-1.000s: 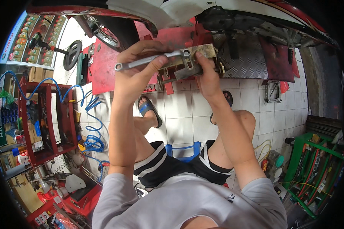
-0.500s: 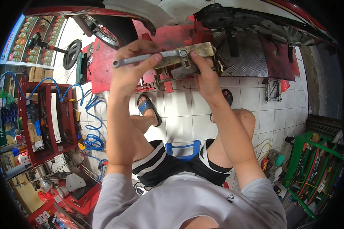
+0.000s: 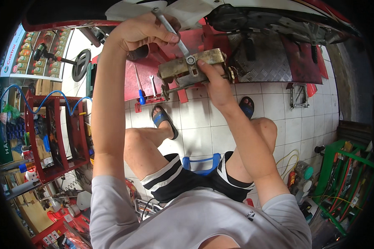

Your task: The person sits on a low stool in a workshop and works on a motorcycle part mounted on a red stand. They use their hands to manipulate bolts and a metal component, then use a wrench to tighten a bolt on the part.

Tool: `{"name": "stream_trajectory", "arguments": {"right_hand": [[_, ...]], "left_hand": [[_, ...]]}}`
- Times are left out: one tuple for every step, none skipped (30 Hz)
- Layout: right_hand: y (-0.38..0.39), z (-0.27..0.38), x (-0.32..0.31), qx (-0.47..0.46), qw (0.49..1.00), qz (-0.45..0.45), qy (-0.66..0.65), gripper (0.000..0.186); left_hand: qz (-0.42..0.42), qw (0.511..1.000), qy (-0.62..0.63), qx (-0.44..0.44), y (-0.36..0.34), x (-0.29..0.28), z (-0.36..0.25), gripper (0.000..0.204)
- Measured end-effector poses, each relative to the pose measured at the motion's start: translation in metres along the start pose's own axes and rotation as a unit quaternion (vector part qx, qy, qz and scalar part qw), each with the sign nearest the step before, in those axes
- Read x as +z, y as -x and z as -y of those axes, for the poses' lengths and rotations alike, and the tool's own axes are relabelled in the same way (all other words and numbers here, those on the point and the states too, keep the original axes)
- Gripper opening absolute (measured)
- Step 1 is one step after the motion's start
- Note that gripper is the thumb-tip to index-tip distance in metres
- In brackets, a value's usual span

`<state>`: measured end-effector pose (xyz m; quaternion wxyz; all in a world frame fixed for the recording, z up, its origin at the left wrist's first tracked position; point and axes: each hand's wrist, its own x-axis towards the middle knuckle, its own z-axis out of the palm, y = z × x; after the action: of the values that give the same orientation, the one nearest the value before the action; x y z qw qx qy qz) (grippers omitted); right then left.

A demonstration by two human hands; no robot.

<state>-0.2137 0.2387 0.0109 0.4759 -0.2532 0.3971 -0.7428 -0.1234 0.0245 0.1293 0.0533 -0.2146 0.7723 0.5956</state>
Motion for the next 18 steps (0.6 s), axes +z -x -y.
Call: {"name": "stream_trajectory", "arguments": {"right_hand": [[0.001, 0.001, 0.001, 0.0, 1.0, 0.013, 0.019, 0.026], [0.002, 0.003, 0.003, 0.001, 0.999, 0.027, 0.038, 0.028], [0.003, 0.003, 0.005, 0.001, 0.998, 0.042, 0.057, 0.031], [0.004, 0.001, 0.003, 0.015, 0.999, 0.029, 0.043, 0.036], [0.003, -0.005, 0.0, 0.029, 0.999, 0.018, 0.028, 0.041], [0.003, -0.008, -0.001, 0.042, 0.999, 0.006, 0.013, 0.047], [0.002, -0.009, -0.003, 0.023, 1.0, 0.002, -0.013, 0.051], [0.001, -0.011, -0.004, 0.005, 0.999, 0.0, -0.04, 0.055], [0.001, -0.011, -0.005, -0.001, 0.998, -0.006, -0.061, 0.056], [0.001, -0.011, -0.002, -0.005, 0.997, -0.008, -0.083, 0.058], [0.002, -0.011, 0.0, 0.003, 0.995, -0.012, -0.099, 0.058], [0.003, -0.01, 0.003, 0.008, 0.994, -0.02, -0.109, 0.057], [0.003, -0.008, 0.006, 0.012, 0.992, -0.028, -0.119, 0.057], [0.004, -0.002, 0.012, 0.011, 0.992, -0.039, -0.123, 0.057], [0.005, -0.002, 0.014, 0.011, 0.991, -0.039, -0.126, 0.057], [0.004, 0.0, 0.015, 0.01, 0.991, -0.038, -0.13, 0.057], [0.004, -0.001, 0.013, 0.009, 0.991, -0.026, -0.132, 0.056], [0.003, -0.001, 0.011, 0.009, 0.991, -0.017, -0.13, 0.057]], "left_hand": [[-0.004, 0.999, -0.034, 0.0, -0.002, 0.003, -0.005, 0.043], [-0.009, 0.998, -0.069, -0.001, -0.005, 0.008, -0.009, 0.045], [-0.014, 0.995, -0.103, -0.002, -0.007, 0.012, -0.012, 0.046], [-0.018, 0.994, -0.103, 0.024, -0.009, 0.017, -0.015, 0.048], [-0.021, 0.993, -0.104, 0.05, -0.009, 0.023, -0.016, 0.05], [-0.025, 0.991, -0.104, 0.076, -0.008, 0.03, -0.017, 0.051], [-0.049, 0.99, -0.11, 0.077, -0.005, 0.042, -0.026, 0.052], [-0.075, 0.987, -0.116, 0.077, 0.003, 0.056, -0.038, 0.053], [-0.101, 0.984, -0.122, 0.077, 0.005, 0.066, -0.046, 0.054], [-0.1, 0.98, -0.147, 0.089, 0.006, 0.071, -0.046, 0.052], [-0.1, 0.975, -0.172, 0.101, 0.006, 0.074, -0.045, 0.051], [-0.099, 0.969, -0.197, 0.112, 0.005, 0.078, -0.043, 0.05], [-0.095, 0.962, -0.228, 0.114, 0.004, 0.084, -0.042, 0.05], [-0.09, 0.955, -0.259, 0.116, 0.002, 0.09, -0.041, 0.049], [-0.085, 0.946, -0.289, 0.118, 0.0, 0.095, -0.04, 0.048], [-0.088, 0.955, -0.266, 0.094, -0.001, 0.099, -0.04, 0.046], [-0.081, 0.969, -0.214, 0.096, -0.002, 0.096, -0.036, 0.045], [-0.075, 0.979, -0.161, 0.097, -0.005, 0.092, -0.03, 0.045]]}}
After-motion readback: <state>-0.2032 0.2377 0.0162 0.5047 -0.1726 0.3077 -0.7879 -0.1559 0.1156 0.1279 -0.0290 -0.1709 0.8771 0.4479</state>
